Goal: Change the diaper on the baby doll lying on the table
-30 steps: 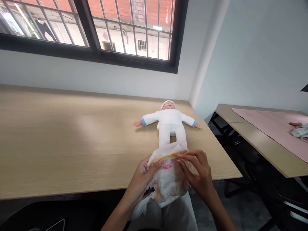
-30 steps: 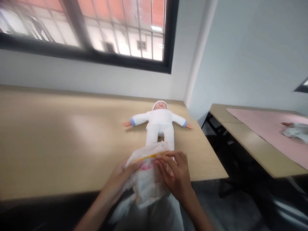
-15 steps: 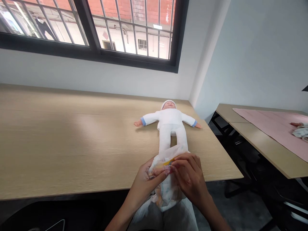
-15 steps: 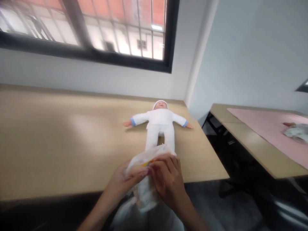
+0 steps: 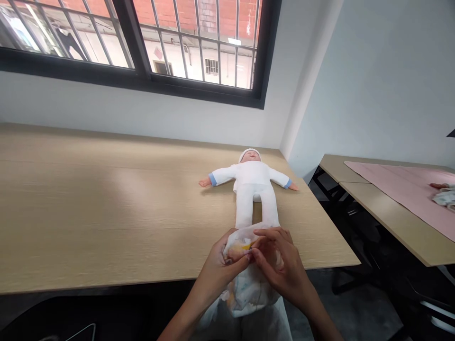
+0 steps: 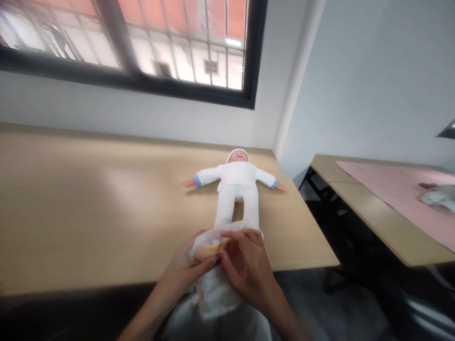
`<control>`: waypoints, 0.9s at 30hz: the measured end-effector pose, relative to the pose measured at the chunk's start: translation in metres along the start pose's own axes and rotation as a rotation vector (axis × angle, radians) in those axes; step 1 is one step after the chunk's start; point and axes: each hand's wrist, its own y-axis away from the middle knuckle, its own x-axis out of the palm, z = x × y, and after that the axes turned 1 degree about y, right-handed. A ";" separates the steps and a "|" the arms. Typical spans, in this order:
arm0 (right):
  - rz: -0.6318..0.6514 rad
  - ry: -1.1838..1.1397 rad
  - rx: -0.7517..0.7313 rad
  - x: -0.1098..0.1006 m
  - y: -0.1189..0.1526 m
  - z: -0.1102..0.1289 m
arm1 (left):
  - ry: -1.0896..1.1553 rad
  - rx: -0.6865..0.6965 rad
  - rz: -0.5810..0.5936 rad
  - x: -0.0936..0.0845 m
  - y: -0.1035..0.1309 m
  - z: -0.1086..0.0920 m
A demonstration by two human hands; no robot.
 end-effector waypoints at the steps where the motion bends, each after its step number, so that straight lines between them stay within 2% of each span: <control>1: 0.008 -0.014 0.009 0.000 -0.001 0.000 | 0.014 -0.005 0.000 0.000 0.000 0.000; 6: 0.002 -0.100 0.078 0.002 0.000 0.000 | 0.051 -0.014 0.026 0.003 -0.002 0.000; 10: -0.021 -0.333 0.250 0.006 0.004 -0.003 | 0.034 -0.039 0.037 0.004 -0.001 -0.002; 13: 0.019 -0.529 0.350 0.008 0.005 -0.002 | 0.035 -0.053 0.043 0.003 -0.001 0.001; 19: 0.047 -0.731 0.374 0.008 0.002 -0.002 | 0.052 -0.076 0.044 0.002 0.001 0.007; 21: -0.011 -0.674 0.377 0.005 0.001 -0.007 | 0.052 -0.099 0.065 0.002 0.001 0.008; 24: -0.214 -0.497 0.365 -0.003 -0.001 -0.016 | 0.083 -0.123 0.110 -0.002 0.001 0.007; 25: -0.266 -0.465 0.354 -0.006 -0.001 -0.018 | 0.101 -0.119 0.099 -0.003 0.001 0.007; 27: -0.287 -0.455 0.327 -0.011 0.001 -0.019 | 0.136 -0.100 0.035 -0.007 0.000 0.006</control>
